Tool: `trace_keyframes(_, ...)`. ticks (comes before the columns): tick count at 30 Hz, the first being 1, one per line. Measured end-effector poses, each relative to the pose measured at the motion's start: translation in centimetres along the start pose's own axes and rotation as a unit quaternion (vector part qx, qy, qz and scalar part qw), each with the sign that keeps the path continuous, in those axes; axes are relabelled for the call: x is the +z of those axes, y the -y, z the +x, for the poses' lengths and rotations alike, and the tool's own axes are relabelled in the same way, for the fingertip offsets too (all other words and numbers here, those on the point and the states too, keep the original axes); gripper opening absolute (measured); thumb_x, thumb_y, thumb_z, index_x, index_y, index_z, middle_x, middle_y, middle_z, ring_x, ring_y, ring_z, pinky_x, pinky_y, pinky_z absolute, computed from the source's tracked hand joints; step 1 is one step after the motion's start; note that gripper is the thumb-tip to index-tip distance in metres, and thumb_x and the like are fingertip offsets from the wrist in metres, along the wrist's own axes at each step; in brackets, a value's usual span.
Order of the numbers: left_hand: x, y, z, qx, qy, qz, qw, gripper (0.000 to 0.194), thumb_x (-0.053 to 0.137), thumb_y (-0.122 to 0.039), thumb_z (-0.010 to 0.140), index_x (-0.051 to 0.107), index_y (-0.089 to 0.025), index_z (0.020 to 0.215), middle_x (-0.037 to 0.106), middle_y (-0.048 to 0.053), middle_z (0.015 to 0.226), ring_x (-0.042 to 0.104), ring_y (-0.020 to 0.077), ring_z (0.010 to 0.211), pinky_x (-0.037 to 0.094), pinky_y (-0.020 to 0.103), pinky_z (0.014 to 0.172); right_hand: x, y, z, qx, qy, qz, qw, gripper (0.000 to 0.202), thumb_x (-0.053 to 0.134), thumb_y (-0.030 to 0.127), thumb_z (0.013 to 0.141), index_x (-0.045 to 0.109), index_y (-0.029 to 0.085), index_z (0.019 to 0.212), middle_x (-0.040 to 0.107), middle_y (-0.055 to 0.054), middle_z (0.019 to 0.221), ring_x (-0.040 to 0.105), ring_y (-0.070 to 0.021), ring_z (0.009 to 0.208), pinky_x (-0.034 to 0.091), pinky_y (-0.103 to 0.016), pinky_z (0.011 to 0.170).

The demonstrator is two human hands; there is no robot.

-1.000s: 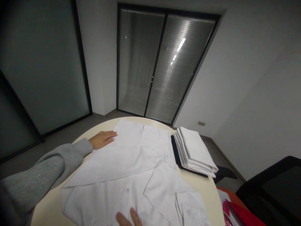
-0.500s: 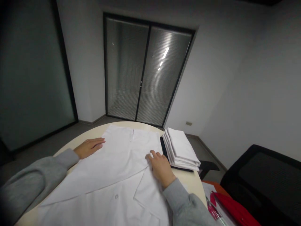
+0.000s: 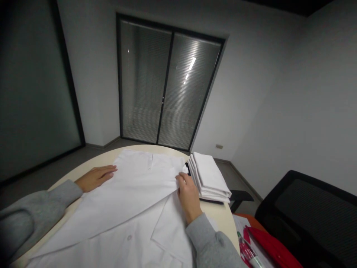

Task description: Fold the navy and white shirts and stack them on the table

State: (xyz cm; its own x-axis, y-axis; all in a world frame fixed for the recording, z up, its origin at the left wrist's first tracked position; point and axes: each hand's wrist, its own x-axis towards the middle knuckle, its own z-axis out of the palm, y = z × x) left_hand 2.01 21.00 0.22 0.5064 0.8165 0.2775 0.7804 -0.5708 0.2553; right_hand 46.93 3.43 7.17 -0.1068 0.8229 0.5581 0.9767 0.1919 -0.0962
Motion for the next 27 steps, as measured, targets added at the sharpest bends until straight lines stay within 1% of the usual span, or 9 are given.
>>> trace_keyframes(3, 0.3, 0.3, 0.0, 0.004, -0.004, -0.009, 1.000, 0.064, 0.035, -0.065, 0.101, 0.069, -0.025, 0.138, 0.063, 0.006, 0.150, 0.056, 0.0261, 0.142, 0.037, 0.044, 0.124, 0.3, -0.3, -0.3, 0.002, -0.001, -0.039, 0.999, 0.048, 0.048, -0.003, 0.085, 0.067, 0.014, 0.125, 0.063, -0.014, 0.140, 0.055, -0.0282, 0.131, 0.046, -0.039, 0.113)
trace_keyframes(7, 0.3, 0.3, 0.1, 0.006, -0.018, -0.038, 0.999, 0.062, 0.038, -0.065, 0.100, 0.072, -0.024, 0.133, 0.065, 0.007, 0.148, 0.056, 0.0258, 0.141, 0.038, 0.043, 0.123, 1.3, -0.4, -1.3, 0.008, 0.137, -0.140, 0.981, 0.054, 0.049, 0.002, 0.091, 0.060, 0.019, 0.141, 0.054, -0.011, 0.155, 0.065, -0.0287, 0.116, 0.053, -0.040, 0.099)
trace_keyframes(10, -0.7, -0.4, -0.2, -0.003, -0.063, -0.070, 0.996, 0.060, 0.040, -0.064, 0.098, 0.077, -0.021, 0.115, 0.073, 0.011, 0.133, 0.063, 0.0275, 0.129, 0.045, 0.042, 0.117, 2.0, -0.5, -1.9, -0.008, 0.186, -0.161, 0.969, 0.052, 0.047, 0.007, 0.097, 0.057, 0.022, 0.146, 0.060, -0.009, 0.151, 0.068, -0.0287, 0.113, 0.054, -0.040, 0.095)
trace_keyframes(12, -1.6, -1.1, -0.9, -0.036, -0.084, -0.084, 0.992, 0.054, 0.040, -0.060, 0.098, 0.077, -0.021, 0.097, 0.077, 0.011, 0.111, 0.068, 0.0268, 0.109, 0.052, 0.040, 0.104, 2.3, -0.6, -2.1, -0.010, 0.191, -0.162, 0.968, 0.050, 0.046, 0.009, 0.098, 0.059, 0.021, 0.144, 0.063, -0.009, 0.147, 0.067, -0.0298, 0.116, 0.053, -0.041, 0.095)
trace_keyframes(15, -2.8, -2.0, -3.0, -0.090, -0.056, -0.122, 0.987, 0.045, 0.043, -0.057, 0.095, 0.070, -0.022, 0.083, 0.073, 0.005, 0.085, 0.066, 0.0228, 0.084, 0.055, 0.036, 0.081, 2.6, -0.8, -2.1, -0.012, 0.193, -0.166, 0.967, 0.048, 0.047, 0.010, 0.098, 0.061, 0.023, 0.142, 0.063, -0.010, 0.146, 0.068, -0.0306, 0.115, 0.053, -0.041, 0.091)
trace_keyframes(20, -2.9, -1.3, -7.2, -0.079, -0.039, -0.129, 0.988, 0.041, 0.049, -0.056, 0.093, 0.071, -0.022, 0.087, 0.068, 0.005, 0.090, 0.064, 0.0229, 0.087, 0.053, 0.036, 0.082, 1.9, -0.9, -1.6, -0.014, 0.164, -0.137, 0.977, 0.049, 0.051, 0.006, 0.093, 0.065, 0.022, 0.137, 0.061, -0.013, 0.147, 0.063, -0.0324, 0.123, 0.050, -0.046, 0.103)
trace_keyframes(23, -2.1, -0.3, -8.6, -0.082, -0.072, -0.069, 0.992, 0.038, 0.051, -0.052, 0.094, 0.074, -0.023, 0.090, 0.068, 0.008, 0.106, 0.061, 0.0267, 0.103, 0.049, 0.042, 0.097, -0.3, 1.5, -1.8, -0.060, 0.129, -0.023, 0.990, 0.048, 0.051, 0.007, 0.092, 0.063, 0.019, 0.137, 0.058, -0.016, 0.147, 0.058, -0.0318, 0.131, 0.048, -0.049, 0.111)
trace_keyframes(25, -1.6, -0.1, -9.1, -0.098, -0.075, -0.042, 0.991, 0.033, 0.053, -0.050, 0.093, 0.074, -0.025, 0.091, 0.068, 0.007, 0.114, 0.058, 0.0280, 0.109, 0.047, 0.044, 0.102, -2.3, 4.9, -3.1, -0.108, 0.119, 0.082, 0.984, 0.045, 0.048, 0.014, 0.098, 0.058, 0.021, 0.141, 0.062, -0.014, 0.139, 0.061, -0.0270, 0.126, 0.052, -0.045, 0.109)
trace_keyframes(27, -1.4, -0.3, -9.4, -0.114, -0.062, -0.030, 0.991, 0.031, 0.054, -0.049, 0.093, 0.074, -0.026, 0.092, 0.066, 0.006, 0.121, 0.056, 0.0282, 0.111, 0.046, 0.044, 0.102, -4.1, 9.4, -5.8, -0.179, 0.166, 0.168, 0.955, 0.050, 0.049, 0.019, 0.101, 0.051, 0.028, 0.149, 0.067, -0.007, 0.130, 0.065, -0.0216, 0.118, 0.057, -0.037, 0.103)
